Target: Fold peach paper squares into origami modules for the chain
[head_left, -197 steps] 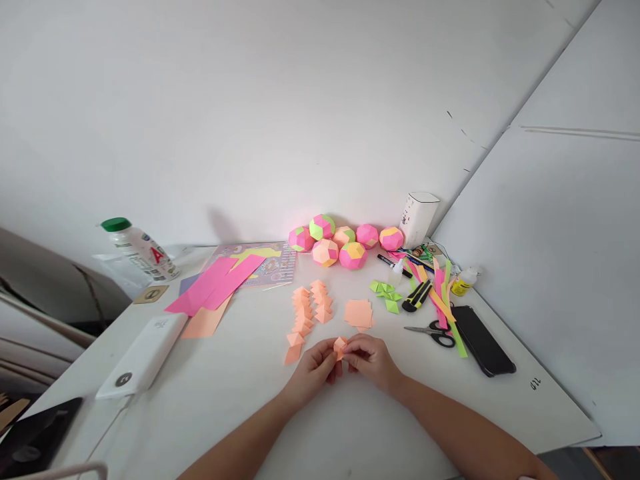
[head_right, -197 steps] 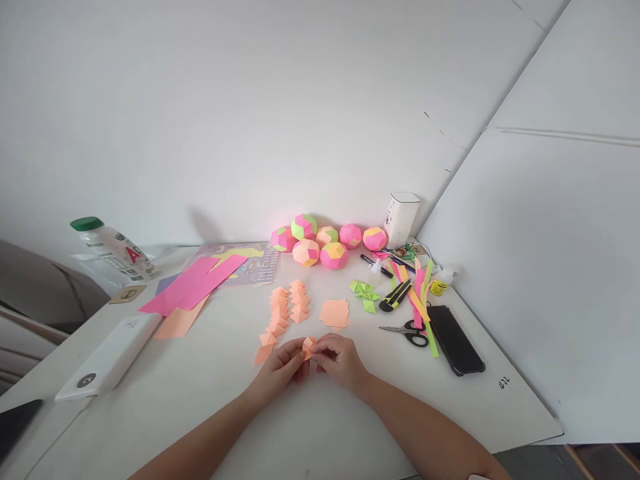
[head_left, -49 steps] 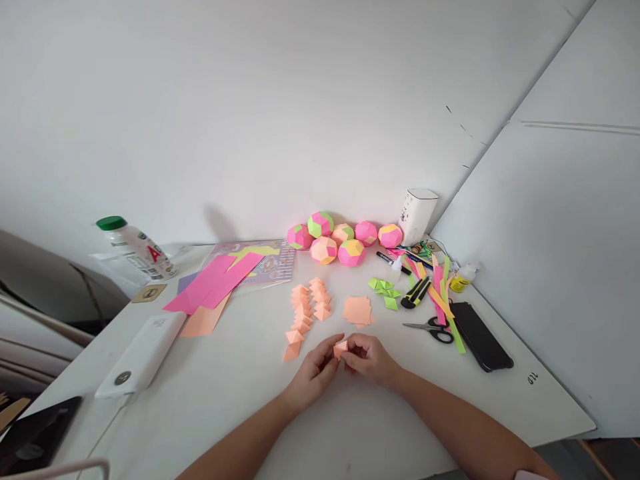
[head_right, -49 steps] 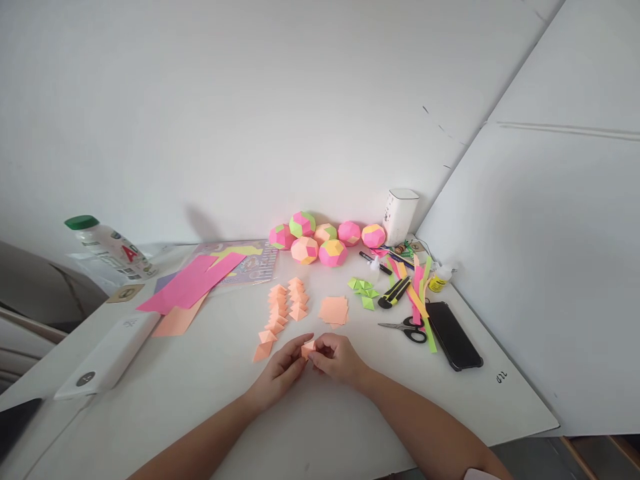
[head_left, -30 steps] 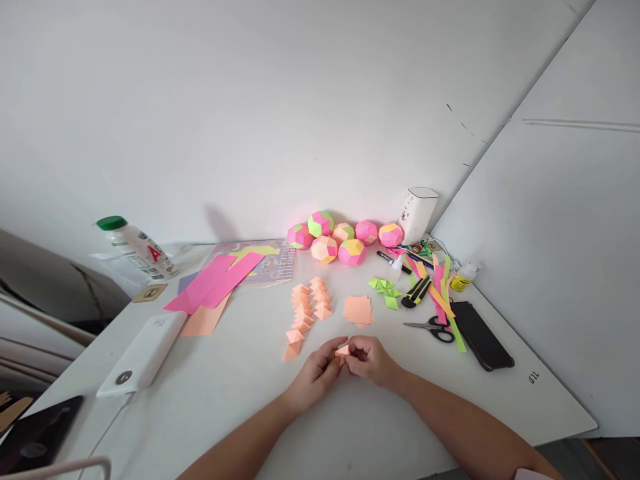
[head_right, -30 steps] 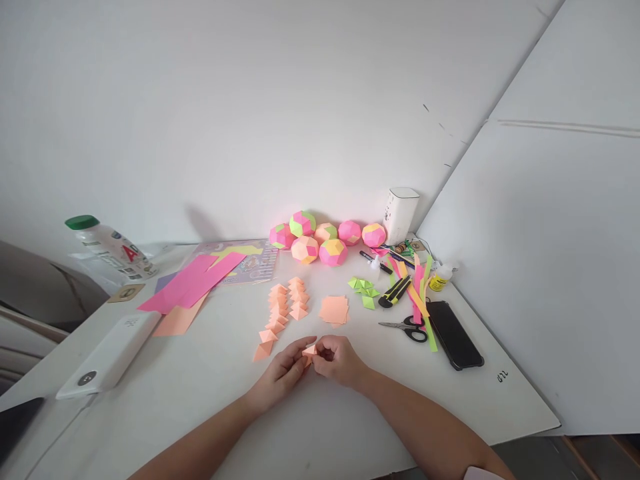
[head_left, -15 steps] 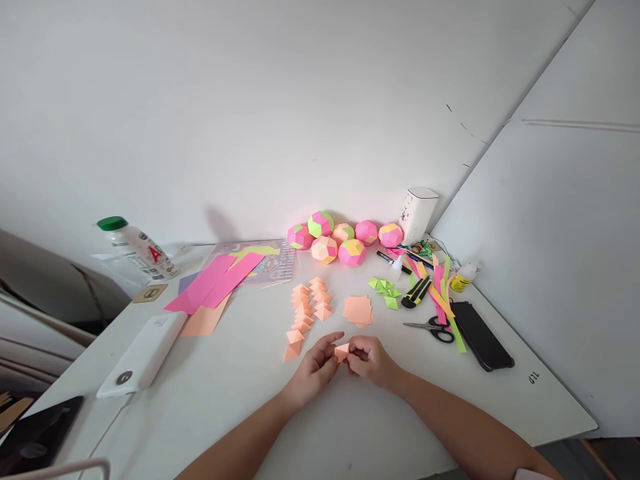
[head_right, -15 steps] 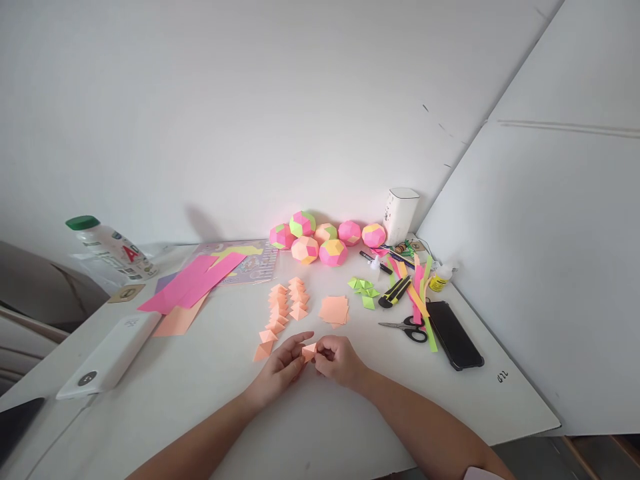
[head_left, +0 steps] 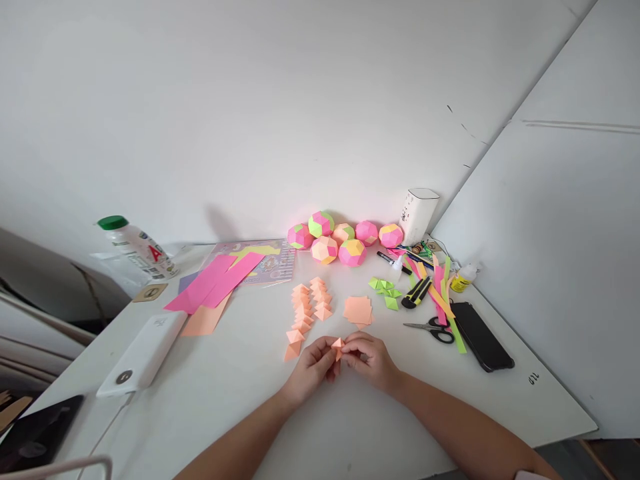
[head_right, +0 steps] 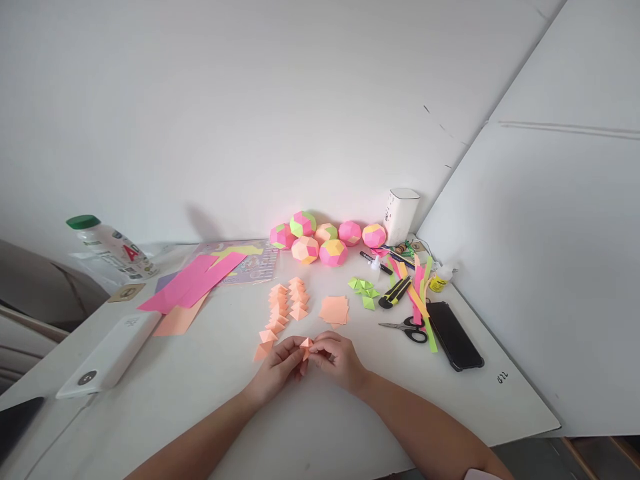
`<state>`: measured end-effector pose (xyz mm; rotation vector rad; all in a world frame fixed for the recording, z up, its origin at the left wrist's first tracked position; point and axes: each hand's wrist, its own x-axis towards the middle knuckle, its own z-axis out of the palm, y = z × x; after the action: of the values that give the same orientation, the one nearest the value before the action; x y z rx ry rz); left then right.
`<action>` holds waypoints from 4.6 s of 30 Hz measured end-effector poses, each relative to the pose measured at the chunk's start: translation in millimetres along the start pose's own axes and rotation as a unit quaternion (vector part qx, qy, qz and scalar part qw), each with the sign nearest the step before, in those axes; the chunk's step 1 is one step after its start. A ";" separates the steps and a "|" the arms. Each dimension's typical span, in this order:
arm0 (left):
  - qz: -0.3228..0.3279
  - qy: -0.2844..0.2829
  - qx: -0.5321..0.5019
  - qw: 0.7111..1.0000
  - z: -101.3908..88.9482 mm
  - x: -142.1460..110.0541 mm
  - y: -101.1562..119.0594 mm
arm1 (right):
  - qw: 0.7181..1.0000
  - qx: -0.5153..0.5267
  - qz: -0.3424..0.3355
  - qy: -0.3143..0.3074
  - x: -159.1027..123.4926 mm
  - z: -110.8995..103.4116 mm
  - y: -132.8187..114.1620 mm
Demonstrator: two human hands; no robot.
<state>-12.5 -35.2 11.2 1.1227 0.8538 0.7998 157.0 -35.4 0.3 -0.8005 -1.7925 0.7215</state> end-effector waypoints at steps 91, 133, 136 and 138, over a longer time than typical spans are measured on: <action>0.029 0.027 0.016 0.999 4.0 4.6 7.8 | 0.961 0.135 0.237 -0.053 5.5 -3.6 6.6; 0.329 -0.145 0.538 0.763 11.3 -8.0 -8.4 | 0.970 -0.202 0.117 -0.073 63.5 -17.0 25.7; 0.323 -0.148 0.543 0.761 11.2 -8.9 -6.3 | 0.960 -0.258 0.101 -0.045 45.2 -59.0 12.8; 0.319 -0.150 0.542 0.763 11.1 -9.5 -5.0 | 0.925 -0.370 0.093 -0.004 26.7 -97.8 5.7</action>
<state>-6.4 -49.4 10.3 2.6087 0.6213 0.5899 242.7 0.0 41.7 -1.4769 -2.0259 0.1315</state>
